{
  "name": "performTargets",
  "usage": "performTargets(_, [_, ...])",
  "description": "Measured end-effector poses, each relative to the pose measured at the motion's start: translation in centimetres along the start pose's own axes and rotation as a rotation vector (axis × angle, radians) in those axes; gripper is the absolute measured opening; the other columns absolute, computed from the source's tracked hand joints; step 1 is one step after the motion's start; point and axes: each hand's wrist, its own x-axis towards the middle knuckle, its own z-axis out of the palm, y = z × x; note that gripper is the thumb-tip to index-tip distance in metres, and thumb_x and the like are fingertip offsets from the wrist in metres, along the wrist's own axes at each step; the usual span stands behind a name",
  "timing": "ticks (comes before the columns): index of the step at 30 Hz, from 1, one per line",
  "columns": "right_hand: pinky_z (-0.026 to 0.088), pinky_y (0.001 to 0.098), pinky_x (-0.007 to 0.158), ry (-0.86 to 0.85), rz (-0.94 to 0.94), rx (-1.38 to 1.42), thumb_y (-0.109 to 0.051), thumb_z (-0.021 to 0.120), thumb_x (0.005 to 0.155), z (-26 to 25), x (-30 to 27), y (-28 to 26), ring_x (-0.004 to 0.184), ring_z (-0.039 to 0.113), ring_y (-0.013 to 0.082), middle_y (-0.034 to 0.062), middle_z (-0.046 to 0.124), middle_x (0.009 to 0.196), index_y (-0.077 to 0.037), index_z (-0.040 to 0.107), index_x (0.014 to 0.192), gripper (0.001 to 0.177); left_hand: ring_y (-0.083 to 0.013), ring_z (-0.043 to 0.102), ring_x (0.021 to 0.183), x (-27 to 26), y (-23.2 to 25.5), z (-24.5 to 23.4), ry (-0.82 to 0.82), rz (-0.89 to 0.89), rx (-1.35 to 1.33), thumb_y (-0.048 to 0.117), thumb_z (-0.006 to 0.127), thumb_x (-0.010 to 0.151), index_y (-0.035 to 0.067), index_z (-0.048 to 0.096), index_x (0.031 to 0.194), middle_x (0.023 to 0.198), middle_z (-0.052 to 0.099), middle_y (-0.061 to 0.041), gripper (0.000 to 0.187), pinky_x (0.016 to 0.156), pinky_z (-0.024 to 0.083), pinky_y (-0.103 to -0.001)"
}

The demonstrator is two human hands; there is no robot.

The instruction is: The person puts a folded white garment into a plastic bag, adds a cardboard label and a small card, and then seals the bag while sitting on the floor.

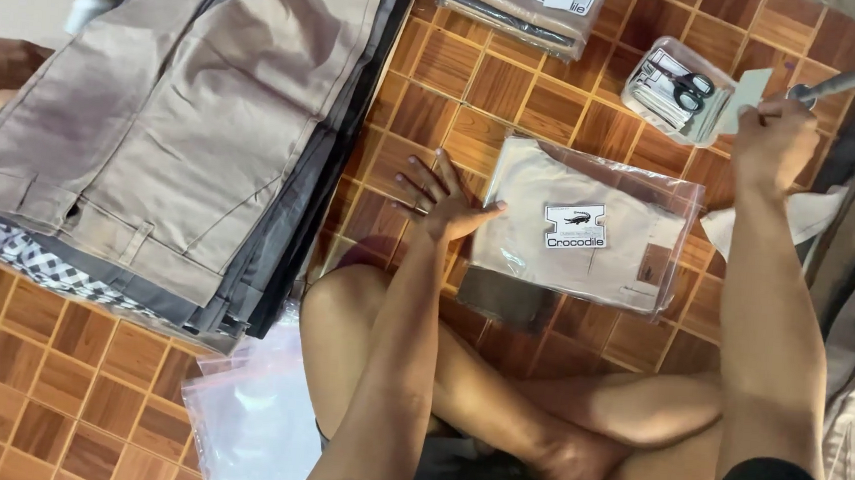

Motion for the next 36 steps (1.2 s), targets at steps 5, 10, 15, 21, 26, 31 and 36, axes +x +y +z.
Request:
performTargets(5, [0.05,0.0456,0.075,0.2,-0.456,0.072,0.003,0.072,0.114,-9.6,-8.7,-4.1,0.087,0.068,0.0346,0.0171,0.075,0.099,0.005,0.074,0.105,0.009,-0.0536,-0.042,0.142,-0.4,0.2,-0.4,-0.043,-0.013,0.014,0.091,0.055,0.068,0.018,-0.039,0.154,0.154,-0.049,-0.028,0.147,0.108,-0.018,-0.079])
performTargets(10, [0.05,0.0427,0.085,0.266,-0.705,-0.067,-0.004,0.071,0.105,-12.4,-21.1,-9.7,0.095,0.065,0.0328,0.0159,0.071,0.102,0.0,0.073,0.106,0.005,-0.0551,-0.039,0.143,-2.3,0.2,-1.9,-0.084,0.022,-0.023,0.089,0.052,0.076,0.017,-0.04,0.153,0.157,-0.046,-0.026,0.14,0.112,-0.014,-0.078])
performTargets(15, [0.045,0.0353,0.086,0.0,-0.648,-0.047,-0.027,0.076,0.098,-7.2,-27.3,-4.2,0.099,0.071,0.024,0.0018,0.071,0.103,-0.017,0.077,0.118,0.022,-0.0552,-0.035,0.145,-1.1,-0.6,-0.4,-0.01,0.046,-0.108,0.092,0.043,0.082,0.021,-0.036,0.156,0.16,-0.043,-0.023,0.13,0.115,-0.013,-0.076])
performTargets(21, [0.054,0.0457,0.069,0.081,-0.391,0.181,-0.009,0.073,0.094,-4.9,-25.2,-0.7,0.079,0.064,0.0366,0.0136,0.06,0.091,-0.004,0.079,0.109,0.017,-0.0553,-0.037,0.144,-1.8,-1.0,0.5,0.085,0.181,-0.347,0.092,0.049,0.081,0.023,-0.032,0.159,0.16,-0.044,-0.021,0.132,0.113,-0.017,-0.076])
performTargets(26, [0.048,0.0643,0.094,-0.288,0.228,0.13,-0.046,0.072,0.093,0.7,-24.3,4.9,0.118,0.061,0.0532,0.028,0.063,0.124,-0.006,0.046,0.133,0.062,-0.0432,0.02,0.133,-3.8,0.5,3.0,0.318,0.244,-0.324,0.053,0.059,0.095,0.023,0.025,0.142,0.139,0.014,-0.017,0.065,0.109,0.029,-0.062])
performTargets(31, [0.04,0.0663,0.104,-0.149,-0.014,-0.073,-0.04,0.065,0.099,-5.1,-25.3,-2.4,0.127,0.046,0.0611,0.033,0.053,0.13,0.005,0.045,0.131,0.059,-0.0327,0.071,0.105,-3.8,-1.3,5.6,0.395,0.52,-0.359,0.038,0.067,0.09,0.018,0.065,0.107,0.102,0.074,-0.012,0.026,0.091,0.057,-0.048])
performTargets(36, [0.048,0.0612,0.099,-0.191,-0.379,0.061,-0.03,0.064,0.099,-6.8,-25.9,-9.1,0.128,0.05,0.0478,0.0209,0.046,0.148,-0.008,0.053,0.149,0.055,-0.0422,0.071,0.104,-4.7,-1.1,6.7,0.315,0.619,-0.161,0.028,0.061,0.092,0.011,0.072,0.105,0.103,0.076,-0.019,0.024,0.09,0.058,-0.052])
